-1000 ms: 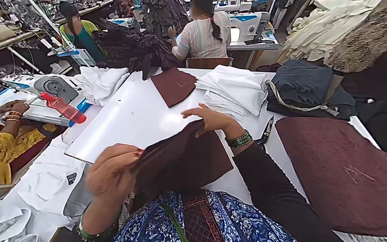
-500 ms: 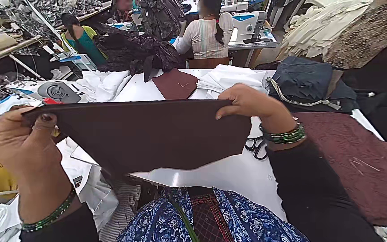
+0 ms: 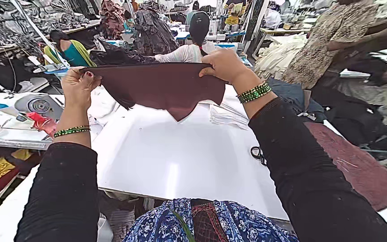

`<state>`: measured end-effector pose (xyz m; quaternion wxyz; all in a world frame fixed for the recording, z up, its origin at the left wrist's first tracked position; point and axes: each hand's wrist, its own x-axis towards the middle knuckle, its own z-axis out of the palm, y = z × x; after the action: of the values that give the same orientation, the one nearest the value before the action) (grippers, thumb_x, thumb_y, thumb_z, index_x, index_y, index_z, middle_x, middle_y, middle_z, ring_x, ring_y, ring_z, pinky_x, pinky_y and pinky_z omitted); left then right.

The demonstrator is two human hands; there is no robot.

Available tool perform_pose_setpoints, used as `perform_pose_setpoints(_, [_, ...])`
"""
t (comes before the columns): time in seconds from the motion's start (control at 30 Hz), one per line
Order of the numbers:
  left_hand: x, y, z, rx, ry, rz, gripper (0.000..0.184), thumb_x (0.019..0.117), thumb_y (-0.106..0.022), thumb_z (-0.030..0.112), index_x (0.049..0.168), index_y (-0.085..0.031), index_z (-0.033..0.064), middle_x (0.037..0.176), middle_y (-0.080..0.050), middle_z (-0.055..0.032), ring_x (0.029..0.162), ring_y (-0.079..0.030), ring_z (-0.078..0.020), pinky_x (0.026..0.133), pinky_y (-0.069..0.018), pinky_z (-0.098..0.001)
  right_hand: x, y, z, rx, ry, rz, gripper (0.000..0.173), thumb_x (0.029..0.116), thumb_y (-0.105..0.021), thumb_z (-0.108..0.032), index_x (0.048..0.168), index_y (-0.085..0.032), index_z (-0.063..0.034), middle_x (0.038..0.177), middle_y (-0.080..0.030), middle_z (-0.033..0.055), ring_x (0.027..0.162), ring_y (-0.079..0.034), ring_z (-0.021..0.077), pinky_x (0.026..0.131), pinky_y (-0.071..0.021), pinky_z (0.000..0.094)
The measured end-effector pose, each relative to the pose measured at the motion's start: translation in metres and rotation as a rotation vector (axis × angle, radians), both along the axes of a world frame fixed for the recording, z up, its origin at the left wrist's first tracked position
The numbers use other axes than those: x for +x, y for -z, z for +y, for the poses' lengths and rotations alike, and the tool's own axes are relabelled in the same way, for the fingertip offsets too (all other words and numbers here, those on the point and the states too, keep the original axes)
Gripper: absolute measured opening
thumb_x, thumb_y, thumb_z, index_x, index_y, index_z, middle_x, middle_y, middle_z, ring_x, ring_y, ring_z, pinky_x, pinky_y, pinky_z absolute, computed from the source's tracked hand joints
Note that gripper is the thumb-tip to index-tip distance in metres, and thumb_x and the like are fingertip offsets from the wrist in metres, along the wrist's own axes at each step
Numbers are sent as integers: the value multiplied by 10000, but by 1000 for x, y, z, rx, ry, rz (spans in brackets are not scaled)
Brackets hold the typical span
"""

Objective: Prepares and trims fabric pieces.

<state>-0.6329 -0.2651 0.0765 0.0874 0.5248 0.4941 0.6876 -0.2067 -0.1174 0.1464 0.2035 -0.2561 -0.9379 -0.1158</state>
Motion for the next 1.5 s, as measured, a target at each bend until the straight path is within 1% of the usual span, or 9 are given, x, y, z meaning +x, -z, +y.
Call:
perform_pose_setpoints(0.2, [-24, 119, -54, -499, 95, 247, 225, 987, -556, -54, 1196, -599, -126, 1249, -648, -208, 1081, -654, -178, 985, -521, -371, 3, 158, -15, -79, -56, -27, 160, 961, -668, -127, 909, -712, 18, 875, -683, 246, 824, -684, 448, 745, -509, 636])
perform_pose_setpoints(0.3, [-3, 204, -95, -628, 306, 440, 222, 971, -561, 2, 1119, -683, -109, 1211, -693, -213, 1121, -676, -240, 1015, -521, -407, 30, 243, -54, -350, 38, -114, 161, 963, -587, -19, 970, -737, 39, 1000, -694, 289, 979, -675, 493, 874, -487, 670])
perform_pose_setpoints(0.37, [20, 237, -125, -576, 337, 556, 207, 935, -596, 55, 1025, -740, -65, 1158, -732, -192, 1144, -678, -349, 1034, -490, -537, 51, 272, -84, -493, 160, -75, 250, 948, -555, 14, 1063, -775, -17, 1030, -693, 271, 1037, -656, 466, 963, -455, 633])
perform_pose_setpoints(0.5, [46, 265, -163, -456, 194, 612, 327, 940, -520, 248, 902, -773, 45, 1135, -762, -96, 1186, -657, -382, 1021, -438, -619, 61, 230, -128, -915, 524, -303, 388, 964, -584, -26, 1332, -682, -98, 1344, -612, 240, 1298, -529, 436, 1136, -264, 658])
perform_pose_setpoints(0.6, [40, 268, -170, -390, 157, 663, 387, 964, -482, 298, 875, -771, 57, 1061, -776, -108, 1045, -709, -351, 904, -496, -560, 26, 206, -145, -976, 463, -257, 431, 945, -673, -121, 1369, -641, -53, 1447, -554, 239, 1405, -447, 431, 1160, -196, 711])
perform_pose_setpoints(0.73, [9, 269, -183, -407, 183, 610, 408, 990, -513, 332, 881, -756, 22, 1002, -773, -128, 1028, -701, -233, 989, -484, -351, -67, 228, -148, -826, 260, -25, 550, 977, -664, -332, 1475, -560, -124, 1596, -415, 184, 1524, -308, 358, 1229, -150, 629])
perform_pose_setpoints(0.87, [-15, 271, -198, -480, 208, 508, 363, 1010, -562, 302, 943, -714, -21, 1040, -748, -167, 1122, -660, -152, 1047, -451, -261, -107, 273, -130, -901, 242, -202, 837, 978, -488, -659, 1647, -232, -227, 1728, -80, 113, 1596, -4, 318, 1218, 51, 653])
perform_pose_setpoints(1.23, [61, 274, -171, -390, 92, 627, 409, 985, -486, 355, 902, -764, 66, 1040, -774, -104, 1056, -689, -296, 942, -453, -503, -20, 290, -79, -796, 471, -186, 816, 979, -313, -750, 1643, -243, -280, 1729, -119, 41, 1598, -24, 280, 1240, 31, 617])
perform_pose_setpoints(1.5, [84, 273, -170, -391, 93, 635, 440, 978, -490, 375, 909, -770, 44, 1046, -772, -119, 1051, -689, -328, 930, -448, -539, 50, 293, -54, -810, 463, -108, 734, 1029, -410, -622, 1629, -296, -214, 1722, -148, 82, 1597, -53, 279, 1255, 0, 577])
